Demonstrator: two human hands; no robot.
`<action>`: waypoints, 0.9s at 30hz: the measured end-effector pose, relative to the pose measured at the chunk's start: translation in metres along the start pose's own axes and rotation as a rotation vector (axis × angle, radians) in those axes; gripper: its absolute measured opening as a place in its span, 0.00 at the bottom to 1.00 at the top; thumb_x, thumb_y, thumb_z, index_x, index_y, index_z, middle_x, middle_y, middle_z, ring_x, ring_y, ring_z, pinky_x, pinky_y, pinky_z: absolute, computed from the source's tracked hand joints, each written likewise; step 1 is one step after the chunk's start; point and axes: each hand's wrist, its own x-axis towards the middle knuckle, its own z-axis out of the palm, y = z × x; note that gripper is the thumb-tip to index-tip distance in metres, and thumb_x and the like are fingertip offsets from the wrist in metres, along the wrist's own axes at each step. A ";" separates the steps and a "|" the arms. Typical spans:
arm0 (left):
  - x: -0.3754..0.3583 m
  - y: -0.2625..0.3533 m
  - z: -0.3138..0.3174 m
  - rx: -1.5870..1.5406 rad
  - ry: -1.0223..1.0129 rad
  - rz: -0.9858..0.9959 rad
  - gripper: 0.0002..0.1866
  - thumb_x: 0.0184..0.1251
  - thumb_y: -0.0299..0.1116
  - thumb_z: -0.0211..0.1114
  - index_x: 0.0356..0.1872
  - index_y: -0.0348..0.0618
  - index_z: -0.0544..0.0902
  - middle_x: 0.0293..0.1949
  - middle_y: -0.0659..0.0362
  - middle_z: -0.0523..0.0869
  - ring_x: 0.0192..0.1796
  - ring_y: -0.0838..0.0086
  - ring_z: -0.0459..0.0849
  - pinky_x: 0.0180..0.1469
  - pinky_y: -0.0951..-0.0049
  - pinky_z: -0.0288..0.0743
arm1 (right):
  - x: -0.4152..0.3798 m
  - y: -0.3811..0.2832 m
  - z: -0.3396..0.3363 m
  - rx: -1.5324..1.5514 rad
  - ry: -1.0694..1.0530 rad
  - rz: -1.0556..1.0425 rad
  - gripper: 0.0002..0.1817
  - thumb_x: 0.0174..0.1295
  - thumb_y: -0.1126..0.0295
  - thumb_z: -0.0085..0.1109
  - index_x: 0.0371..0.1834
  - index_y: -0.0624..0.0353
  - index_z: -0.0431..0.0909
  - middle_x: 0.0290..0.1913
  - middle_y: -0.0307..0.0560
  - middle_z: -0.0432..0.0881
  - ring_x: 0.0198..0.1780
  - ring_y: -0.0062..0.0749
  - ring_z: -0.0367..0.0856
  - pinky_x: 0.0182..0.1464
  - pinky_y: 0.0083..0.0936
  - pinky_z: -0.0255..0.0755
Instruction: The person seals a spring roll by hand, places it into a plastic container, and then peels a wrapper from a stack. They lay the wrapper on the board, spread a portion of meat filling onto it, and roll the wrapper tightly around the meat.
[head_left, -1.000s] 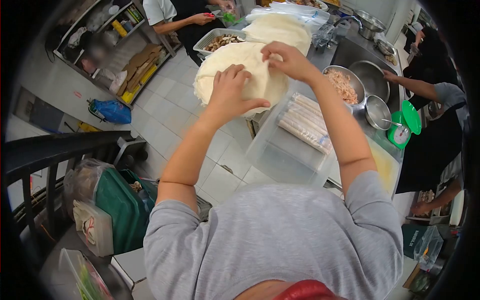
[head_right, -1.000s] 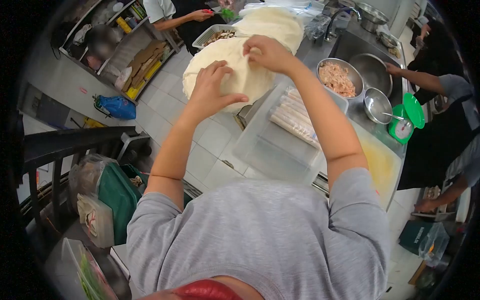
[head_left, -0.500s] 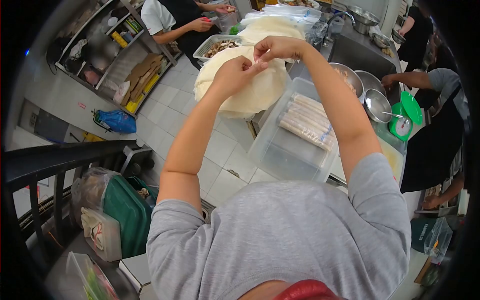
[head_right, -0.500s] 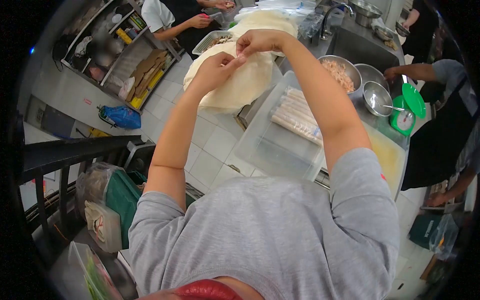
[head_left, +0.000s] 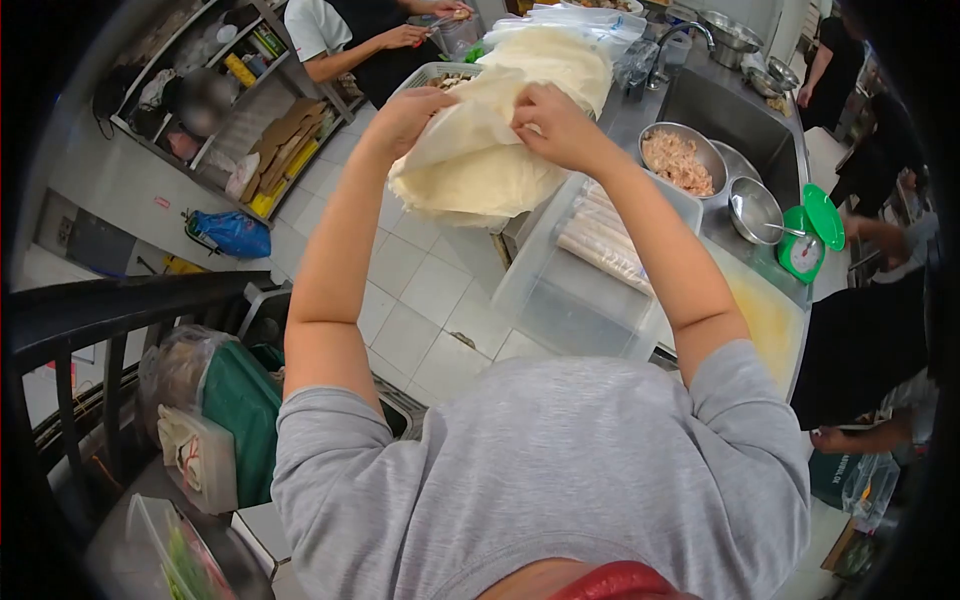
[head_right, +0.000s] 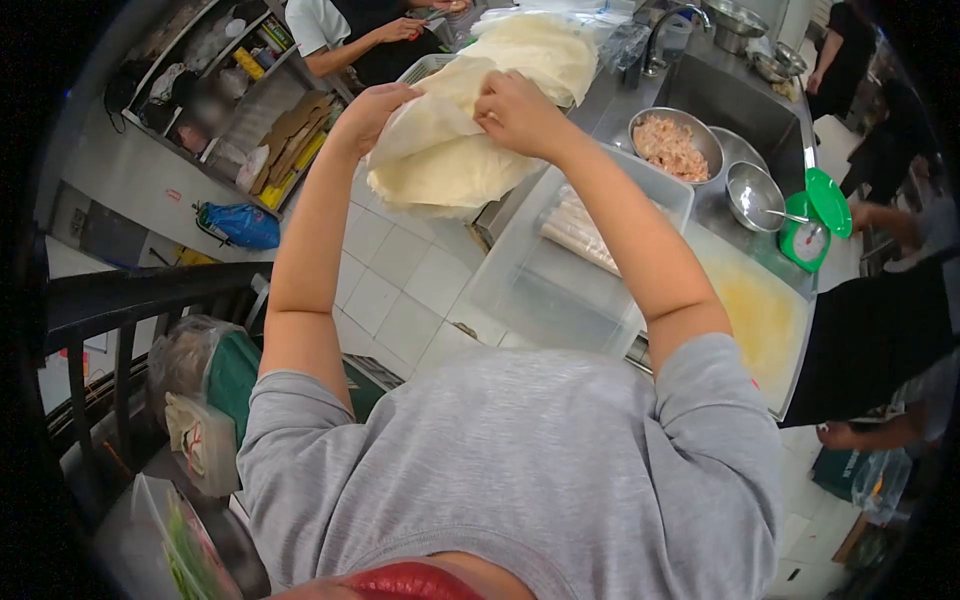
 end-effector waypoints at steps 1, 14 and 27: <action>0.001 0.000 -0.001 0.099 -0.031 0.039 0.12 0.62 0.33 0.64 0.41 0.34 0.81 0.34 0.58 0.84 0.33 0.76 0.82 0.34 0.74 0.78 | 0.009 -0.005 -0.002 -0.047 0.047 -0.080 0.07 0.55 0.72 0.58 0.36 0.60 0.78 0.42 0.46 0.76 0.49 0.43 0.74 0.50 0.32 0.69; -0.005 0.022 -0.045 0.465 0.409 0.245 0.12 0.60 0.35 0.66 0.34 0.34 0.82 0.26 0.58 0.84 0.22 0.77 0.81 0.27 0.77 0.77 | 0.045 0.014 0.032 -0.064 -0.271 0.468 0.21 0.52 0.61 0.60 0.45 0.65 0.79 0.44 0.62 0.81 0.48 0.50 0.79 0.51 0.37 0.72; 0.046 -0.013 -0.020 0.642 0.059 0.195 0.26 0.52 0.54 0.72 0.25 0.35 0.81 0.15 0.61 0.76 0.16 0.76 0.75 0.19 0.75 0.69 | 0.022 0.001 0.052 0.002 -0.118 0.225 0.47 0.44 0.45 0.68 0.62 0.66 0.65 0.61 0.63 0.67 0.67 0.54 0.61 0.69 0.44 0.54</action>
